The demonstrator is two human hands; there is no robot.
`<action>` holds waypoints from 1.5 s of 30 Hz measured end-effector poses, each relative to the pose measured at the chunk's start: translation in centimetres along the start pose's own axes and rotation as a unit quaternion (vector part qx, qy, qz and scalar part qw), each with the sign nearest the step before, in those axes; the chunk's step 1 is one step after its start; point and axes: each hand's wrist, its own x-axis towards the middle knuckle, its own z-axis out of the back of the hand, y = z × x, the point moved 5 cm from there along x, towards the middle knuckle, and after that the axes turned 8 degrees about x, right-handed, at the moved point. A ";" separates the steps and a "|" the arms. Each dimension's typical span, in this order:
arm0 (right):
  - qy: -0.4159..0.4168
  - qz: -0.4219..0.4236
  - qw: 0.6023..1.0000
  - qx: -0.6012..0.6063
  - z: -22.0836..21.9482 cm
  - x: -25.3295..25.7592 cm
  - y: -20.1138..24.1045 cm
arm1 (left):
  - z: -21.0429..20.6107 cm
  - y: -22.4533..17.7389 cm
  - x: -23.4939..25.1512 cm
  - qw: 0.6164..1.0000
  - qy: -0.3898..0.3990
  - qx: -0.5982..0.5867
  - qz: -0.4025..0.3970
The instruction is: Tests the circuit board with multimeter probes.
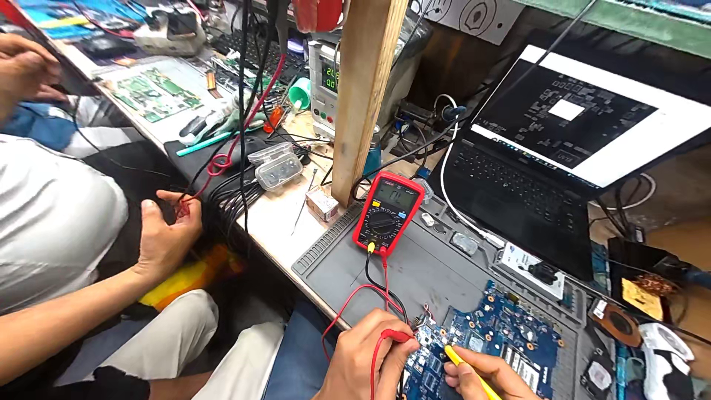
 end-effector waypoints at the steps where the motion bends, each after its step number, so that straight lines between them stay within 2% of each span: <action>1: 0.000 -0.001 1.000 0.000 0.0 0.0 0.0 | 0.0 0.0 0.0 1.000 0.000 0.000 0.001; 45: 0.003 0.005 1.000 -0.004 -0.1 0.1 0.4 | 0.2 -0.4 0.2 1.000 -0.001 0.023 -0.002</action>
